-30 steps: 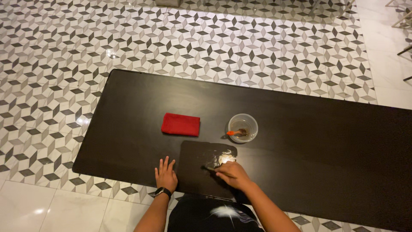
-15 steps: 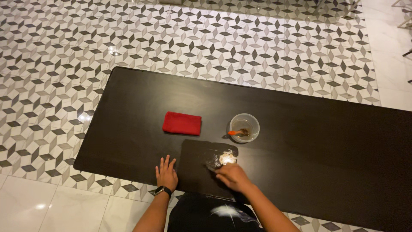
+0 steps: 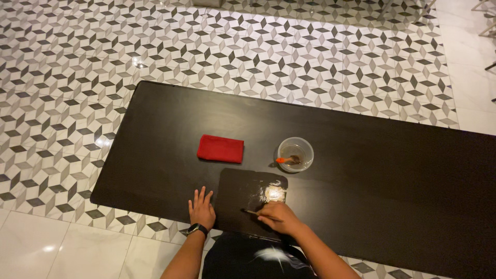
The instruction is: The person paints a dark rectangular table with a brush, applying a light-colored substance in a rectangular area. They dip the brush into a container of liquid and continue painting the table surface.
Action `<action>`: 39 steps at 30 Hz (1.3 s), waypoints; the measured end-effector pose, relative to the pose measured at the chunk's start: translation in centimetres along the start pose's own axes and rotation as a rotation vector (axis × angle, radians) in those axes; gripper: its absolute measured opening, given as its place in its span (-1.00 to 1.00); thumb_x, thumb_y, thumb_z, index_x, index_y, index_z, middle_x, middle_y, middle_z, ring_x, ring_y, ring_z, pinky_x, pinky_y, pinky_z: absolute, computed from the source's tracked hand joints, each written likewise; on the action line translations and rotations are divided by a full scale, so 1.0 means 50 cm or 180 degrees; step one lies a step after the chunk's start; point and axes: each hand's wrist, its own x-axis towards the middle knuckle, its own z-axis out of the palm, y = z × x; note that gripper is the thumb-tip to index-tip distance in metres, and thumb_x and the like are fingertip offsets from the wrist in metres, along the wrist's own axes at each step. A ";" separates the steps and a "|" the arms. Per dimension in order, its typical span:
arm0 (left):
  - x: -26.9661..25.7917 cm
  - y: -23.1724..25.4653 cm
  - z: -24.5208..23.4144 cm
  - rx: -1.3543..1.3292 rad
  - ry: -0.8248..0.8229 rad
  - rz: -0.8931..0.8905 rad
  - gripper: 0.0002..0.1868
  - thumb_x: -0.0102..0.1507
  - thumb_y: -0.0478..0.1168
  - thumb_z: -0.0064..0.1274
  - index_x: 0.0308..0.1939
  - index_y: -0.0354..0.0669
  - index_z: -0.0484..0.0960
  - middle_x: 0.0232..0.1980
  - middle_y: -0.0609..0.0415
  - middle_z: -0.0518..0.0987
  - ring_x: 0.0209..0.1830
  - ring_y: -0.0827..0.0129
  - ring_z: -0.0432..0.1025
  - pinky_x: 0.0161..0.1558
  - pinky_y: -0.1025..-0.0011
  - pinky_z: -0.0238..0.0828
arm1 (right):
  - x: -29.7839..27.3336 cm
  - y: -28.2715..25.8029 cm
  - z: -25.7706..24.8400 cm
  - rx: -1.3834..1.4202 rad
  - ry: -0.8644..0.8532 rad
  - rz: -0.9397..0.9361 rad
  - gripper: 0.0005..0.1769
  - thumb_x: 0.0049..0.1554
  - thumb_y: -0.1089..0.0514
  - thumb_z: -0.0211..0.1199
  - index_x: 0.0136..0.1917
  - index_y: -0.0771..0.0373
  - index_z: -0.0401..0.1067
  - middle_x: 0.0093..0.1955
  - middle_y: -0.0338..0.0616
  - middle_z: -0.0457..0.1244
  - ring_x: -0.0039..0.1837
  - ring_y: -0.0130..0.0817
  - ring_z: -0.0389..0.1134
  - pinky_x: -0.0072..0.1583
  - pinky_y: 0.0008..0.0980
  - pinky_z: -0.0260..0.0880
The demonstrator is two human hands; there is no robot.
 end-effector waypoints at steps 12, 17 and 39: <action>-0.004 -0.011 0.010 -0.0068 0.0159 0.0122 -0.43 0.27 -0.24 -0.10 0.40 0.21 0.38 0.64 0.22 0.04 0.66 0.19 -0.16 0.55 -0.07 -0.24 | 0.003 -0.003 0.006 -0.0116 0.0065 -0.0045 -0.83 0.09 0.10 0.37 -0.07 0.19 0.60 -0.17 -0.11 0.40 -0.07 -0.08 0.40 -0.03 -0.13 0.39; -0.003 -0.012 0.006 -0.0070 0.0074 0.0098 -0.42 0.28 -0.23 -0.11 0.41 0.22 0.36 0.64 0.24 0.03 0.67 0.21 -0.18 0.56 -0.05 -0.28 | 0.012 -0.006 -0.012 -0.0250 0.0372 0.0218 -0.84 0.08 0.10 0.37 -0.09 0.18 0.61 -0.20 -0.12 0.41 -0.09 -0.08 0.40 -0.03 -0.13 0.39; -0.005 -0.027 0.012 -0.0129 0.0142 0.0191 -0.44 0.30 -0.21 -0.12 0.40 0.25 0.38 0.64 0.23 0.05 0.67 0.19 -0.15 0.55 -0.04 -0.28 | 0.018 -0.017 0.012 -0.0222 0.0050 0.0264 -0.79 0.09 0.07 0.36 -0.02 0.15 0.61 -0.14 -0.12 0.41 -0.05 -0.06 0.40 -0.01 -0.11 0.38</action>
